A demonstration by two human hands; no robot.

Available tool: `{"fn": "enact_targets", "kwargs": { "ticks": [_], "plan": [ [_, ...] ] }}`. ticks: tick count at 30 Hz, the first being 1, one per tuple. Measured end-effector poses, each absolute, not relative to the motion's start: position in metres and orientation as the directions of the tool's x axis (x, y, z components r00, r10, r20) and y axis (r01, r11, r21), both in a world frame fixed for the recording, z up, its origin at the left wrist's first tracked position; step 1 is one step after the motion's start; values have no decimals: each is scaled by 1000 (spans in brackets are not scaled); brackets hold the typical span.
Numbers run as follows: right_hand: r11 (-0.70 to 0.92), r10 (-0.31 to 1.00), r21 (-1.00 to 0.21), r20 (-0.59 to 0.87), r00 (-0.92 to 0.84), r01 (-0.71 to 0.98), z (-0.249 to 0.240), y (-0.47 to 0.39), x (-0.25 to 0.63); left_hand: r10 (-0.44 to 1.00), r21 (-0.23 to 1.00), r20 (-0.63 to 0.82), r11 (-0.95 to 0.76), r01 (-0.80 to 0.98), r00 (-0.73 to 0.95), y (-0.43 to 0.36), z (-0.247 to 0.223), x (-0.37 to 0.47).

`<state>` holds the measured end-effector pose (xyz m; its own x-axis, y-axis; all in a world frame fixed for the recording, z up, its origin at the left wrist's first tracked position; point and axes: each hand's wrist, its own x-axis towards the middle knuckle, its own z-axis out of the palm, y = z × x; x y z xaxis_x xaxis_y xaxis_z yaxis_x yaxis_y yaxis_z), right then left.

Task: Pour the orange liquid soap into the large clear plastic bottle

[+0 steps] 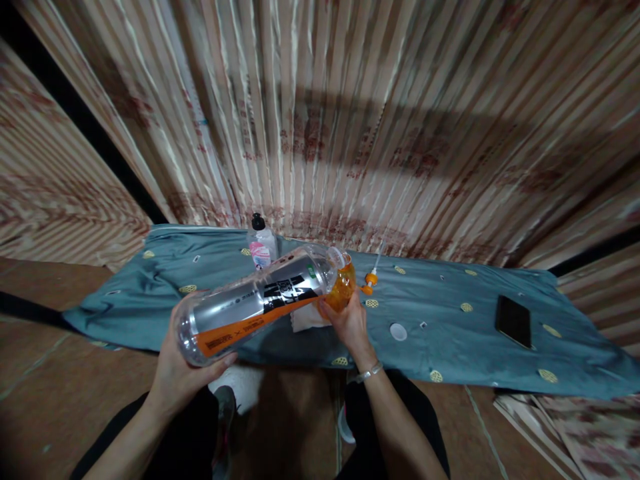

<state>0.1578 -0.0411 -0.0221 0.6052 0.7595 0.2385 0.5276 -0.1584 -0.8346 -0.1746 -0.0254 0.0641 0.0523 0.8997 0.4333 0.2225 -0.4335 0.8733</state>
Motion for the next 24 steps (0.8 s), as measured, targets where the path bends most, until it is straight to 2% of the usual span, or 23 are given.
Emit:
{"fn": "enact_targets", "kwargs": {
  "ticks": [7,24],
  "plan": [
    [-176,759,-839,218,614,515,-22,-42,158,911,881,411,-403,248,18,-29,62,-171],
    [-196,765,-824,211,609,531,-23,-42,160,879,856,477,-467,223,6,-30,63,-166]
  ]
}}
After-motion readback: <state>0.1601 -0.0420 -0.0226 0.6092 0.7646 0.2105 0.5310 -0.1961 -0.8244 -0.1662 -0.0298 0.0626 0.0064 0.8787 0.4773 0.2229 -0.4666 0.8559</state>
